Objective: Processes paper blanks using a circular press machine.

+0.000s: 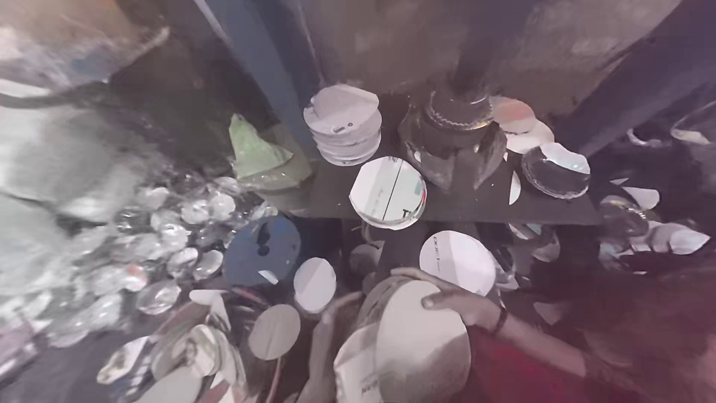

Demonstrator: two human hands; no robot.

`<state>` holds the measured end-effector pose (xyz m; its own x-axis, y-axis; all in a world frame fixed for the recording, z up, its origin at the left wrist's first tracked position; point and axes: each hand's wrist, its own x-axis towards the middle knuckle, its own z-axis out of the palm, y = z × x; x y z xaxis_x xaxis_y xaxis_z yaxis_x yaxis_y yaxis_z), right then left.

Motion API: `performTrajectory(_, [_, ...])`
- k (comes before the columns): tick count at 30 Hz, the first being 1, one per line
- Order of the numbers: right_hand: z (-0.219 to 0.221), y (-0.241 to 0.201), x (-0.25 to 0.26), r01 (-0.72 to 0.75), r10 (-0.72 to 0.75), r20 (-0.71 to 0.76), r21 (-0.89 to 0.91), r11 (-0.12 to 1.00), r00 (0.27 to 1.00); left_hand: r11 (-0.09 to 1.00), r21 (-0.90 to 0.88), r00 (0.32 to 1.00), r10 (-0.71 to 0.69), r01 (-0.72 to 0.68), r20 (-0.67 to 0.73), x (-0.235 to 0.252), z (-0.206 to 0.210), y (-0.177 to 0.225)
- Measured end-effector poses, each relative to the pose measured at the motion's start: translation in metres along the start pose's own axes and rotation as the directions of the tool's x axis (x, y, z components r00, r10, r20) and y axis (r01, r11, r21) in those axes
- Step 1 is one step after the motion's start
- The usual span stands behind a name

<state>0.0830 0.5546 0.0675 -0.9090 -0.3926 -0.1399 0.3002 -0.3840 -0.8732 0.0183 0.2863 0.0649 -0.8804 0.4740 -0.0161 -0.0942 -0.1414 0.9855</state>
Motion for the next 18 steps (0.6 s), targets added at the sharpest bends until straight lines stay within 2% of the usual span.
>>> performTrajectory(1, [0.000, 0.000, 0.003, 0.025, -0.024, 0.039, -0.032, 0.999, 0.999, 0.996, 0.072, 0.999, 0.046, -0.048, 0.024, 0.010, 0.004, 0.000])
performTrajectory(3, [-0.002, 0.001, 0.000, -0.021, 0.021, 0.016, -0.039, 0.999, 1.000, 0.981, 0.168, 0.996, 0.094, -0.093, 0.004, 0.028, 0.021, 0.003])
performTrajectory(5, [-0.001, 0.004, -0.009, -0.127, 0.122, -0.119, -0.032, 0.991, 0.985, 0.978, 0.201, 0.995, 0.069, -0.054, -0.070, 0.043, 0.038, 0.001])
performTrajectory(7, [-0.001, 0.011, -0.014, -0.136, 0.128, -0.231, -0.020, 0.991, 0.965, 0.974, 0.223, 0.995, 0.068, -0.050, -0.073, 0.056, 0.045, -0.004])
performTrajectory(10, [0.008, -0.012, -0.020, 0.023, -0.074, -0.379, -0.138, 0.990, 0.923, 0.994, 0.032, 0.994, 0.108, -0.108, 0.012, 0.077, 0.037, 0.007])
performTrajectory(11, [0.013, -0.028, -0.021, 0.116, -0.206, -0.425, -0.228, 0.967, 0.882, 0.988, -0.057, 0.990, 0.142, -0.141, 0.013, 0.087, 0.030, 0.020])
performTrajectory(12, [0.018, -0.046, -0.021, 0.212, -0.367, -0.456, -0.355, 0.910, 0.811, 0.973, -0.125, 0.981, 0.195, -0.195, -0.012, 0.095, 0.023, 0.036])
performTrajectory(13, [0.021, -0.063, -0.021, 0.307, -0.559, -0.432, -0.525, 0.794, 0.708, 0.949, -0.160, 0.962, 0.267, -0.272, -0.048, 0.102, 0.017, 0.052])
performTrajectory(15, [0.022, -0.094, -0.011, 0.384, -0.880, -0.226, -0.834, 0.397, 0.419, 0.884, -0.181, 0.902, 0.418, -0.431, -0.106, 0.118, 0.006, 0.074])
performTrajectory(16, [0.020, -0.104, -0.001, 0.378, -0.956, -0.065, -0.909, 0.174, 0.285, 0.862, -0.170, 0.878, 0.458, -0.477, -0.141, 0.126, 0.001, 0.080])
performTrajectory(17, [0.016, -0.110, 0.012, 0.358, -0.977, 0.118, -0.933, -0.046, 0.181, 0.848, -0.143, 0.858, 0.488, -0.510, -0.160, 0.135, 0.000, 0.083])
performTrajectory(18, [0.008, -0.111, 0.027, 0.279, -0.942, 0.309, -0.923, -0.264, 0.131, 0.848, -0.082, 0.844, 0.505, -0.524, -0.179, 0.142, 0.001, 0.085])
